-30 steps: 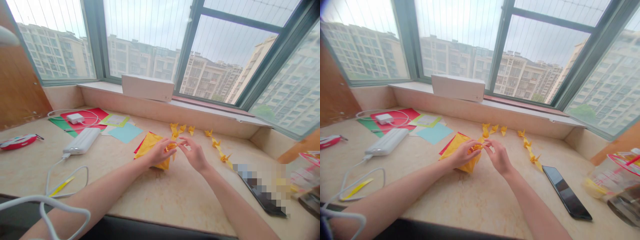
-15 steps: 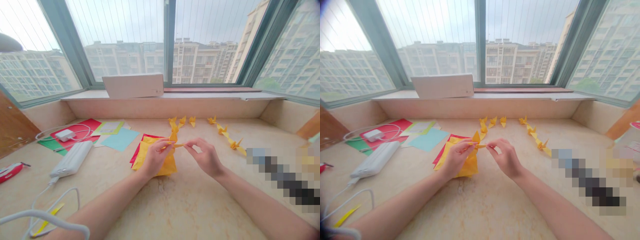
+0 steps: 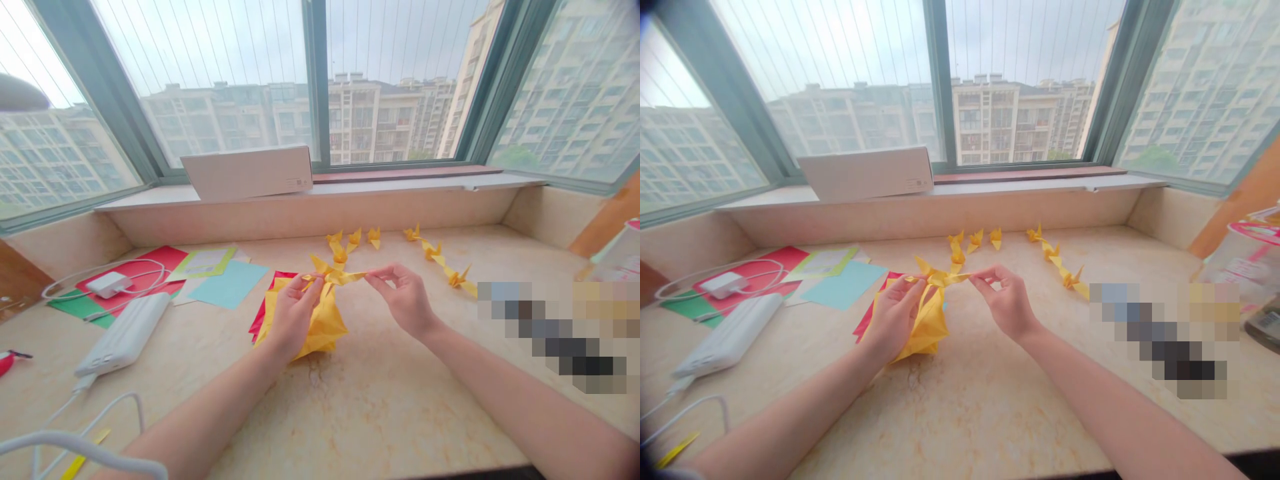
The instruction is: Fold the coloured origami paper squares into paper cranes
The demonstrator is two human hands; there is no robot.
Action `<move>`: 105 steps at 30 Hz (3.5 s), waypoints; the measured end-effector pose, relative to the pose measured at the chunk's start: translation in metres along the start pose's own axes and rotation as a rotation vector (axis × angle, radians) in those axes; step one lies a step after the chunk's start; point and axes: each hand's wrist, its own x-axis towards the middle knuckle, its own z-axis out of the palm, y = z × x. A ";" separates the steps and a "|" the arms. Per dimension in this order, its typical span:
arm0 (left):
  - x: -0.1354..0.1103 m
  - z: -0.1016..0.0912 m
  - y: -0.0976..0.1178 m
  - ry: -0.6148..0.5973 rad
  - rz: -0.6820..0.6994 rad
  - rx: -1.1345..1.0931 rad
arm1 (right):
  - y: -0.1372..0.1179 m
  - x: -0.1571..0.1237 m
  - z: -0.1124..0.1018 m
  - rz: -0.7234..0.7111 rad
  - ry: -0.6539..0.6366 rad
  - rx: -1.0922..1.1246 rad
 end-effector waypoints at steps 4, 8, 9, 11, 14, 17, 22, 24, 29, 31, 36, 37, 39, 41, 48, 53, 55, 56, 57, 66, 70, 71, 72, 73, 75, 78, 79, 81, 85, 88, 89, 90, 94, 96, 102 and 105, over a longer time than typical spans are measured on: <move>0.002 -0.003 -0.001 -0.005 0.070 0.079 | 0.002 0.002 0.000 -0.010 -0.167 -0.043; -0.001 0.000 0.002 -0.062 0.122 0.250 | -0.001 0.000 0.000 -0.200 -0.224 -0.204; -0.002 0.001 0.002 -0.091 0.145 0.285 | -0.002 0.000 0.000 -0.243 -0.225 -0.211; -0.005 0.002 0.003 -0.165 0.190 0.332 | -0.006 -0.003 0.000 -0.300 -0.246 -0.221; -0.009 0.003 0.002 -0.272 0.229 0.358 | -0.009 -0.007 0.001 -0.341 -0.300 -0.263; -0.010 0.003 0.002 -0.289 0.248 0.372 | -0.011 -0.010 0.003 -0.382 -0.300 -0.283; -0.009 0.002 0.003 -0.230 0.317 0.512 | -0.014 -0.012 0.004 -0.440 -0.270 -0.258; -0.010 0.003 0.003 -0.232 0.345 0.551 | -0.016 -0.012 0.004 -0.438 -0.284 -0.253; -0.012 0.005 0.005 -0.222 0.354 0.551 | -0.020 -0.016 0.007 -0.297 -0.225 -0.191; -0.013 0.006 0.006 -0.212 0.349 0.545 | -0.021 -0.018 0.008 -0.240 -0.202 -0.166; -0.015 0.008 0.009 -0.192 0.324 0.557 | -0.023 -0.023 0.010 -0.166 -0.126 -0.105; -0.015 0.008 0.009 -0.189 0.319 0.553 | -0.023 -0.023 0.010 -0.159 -0.115 -0.088; -0.015 0.008 0.008 -0.179 0.313 0.539 | -0.024 -0.023 0.011 -0.149 -0.107 -0.043; -0.016 0.008 0.007 -0.153 0.307 0.520 | -0.024 -0.023 0.011 -0.144 -0.114 0.005; -0.015 0.007 0.009 -0.034 0.306 0.478 | -0.021 -0.020 0.014 -0.125 -0.139 0.032; -0.014 0.006 0.010 -0.023 0.303 0.450 | -0.018 -0.019 0.013 -0.163 -0.115 0.010; -0.014 0.007 0.009 -0.080 0.291 0.351 | -0.018 -0.021 0.012 -0.194 -0.114 0.004; -0.014 0.008 0.008 -0.122 0.282 0.294 | -0.019 -0.022 0.011 -0.212 -0.123 0.016; -0.014 0.009 0.008 -0.165 0.271 0.246 | -0.020 -0.023 0.010 -0.230 -0.135 0.038; -0.012 0.005 0.009 -0.122 0.233 0.431 | -0.026 -0.019 0.002 -0.445 -0.273 -0.086; -0.010 0.000 0.006 -0.063 0.393 0.701 | -0.024 -0.018 0.000 -0.442 -0.226 -0.094; -0.010 -0.001 0.006 -0.063 0.449 0.756 | -0.024 -0.018 0.000 -0.454 -0.222 -0.100; -0.010 -0.001 0.006 -0.066 0.502 0.799 | -0.024 -0.018 -0.001 -0.477 -0.225 -0.115; -0.010 -0.002 0.006 -0.071 0.550 0.830 | -0.025 -0.018 -0.001 -0.508 -0.236 -0.142; -0.011 -0.001 0.008 -0.077 0.617 0.869 | -0.026 -0.019 0.000 -0.569 -0.287 -0.231; -0.012 0.001 0.010 -0.100 0.655 0.899 | -0.028 -0.020 0.003 -0.597 -0.324 -0.367; -0.013 0.001 0.010 -0.113 0.662 0.905 | -0.028 -0.020 0.004 -0.593 -0.312 -0.387; -0.014 0.002 0.009 -0.135 0.676 0.914 | -0.027 -0.020 0.005 -0.593 -0.268 -0.381; -0.014 0.001 0.005 -0.129 0.673 0.925 | -0.025 -0.018 0.005 -0.565 -0.183 -0.279; -0.012 -0.002 0.002 -0.111 0.642 0.950 | -0.026 -0.018 0.003 -0.461 -0.112 -0.185; -0.011 -0.003 0.002 -0.111 0.633 0.960 | -0.027 -0.018 0.003 -0.416 -0.090 -0.149; -0.010 -0.003 0.001 -0.117 0.625 0.969 | -0.027 -0.017 0.003 -0.371 -0.070 -0.108; -0.008 -0.005 0.001 -0.158 0.620 0.992 | -0.024 -0.014 0.004 -0.223 -0.016 0.052; -0.008 -0.006 0.002 -0.173 0.640 0.994 | -0.021 -0.010 0.005 -0.127 0.020 0.095; -0.009 -0.006 0.006 -0.216 0.741 0.969 | -0.009 0.000 0.006 0.099 0.072 0.197; -0.010 -0.006 0.007 -0.214 0.776 0.964 | -0.007 0.002 0.007 0.127 0.053 0.217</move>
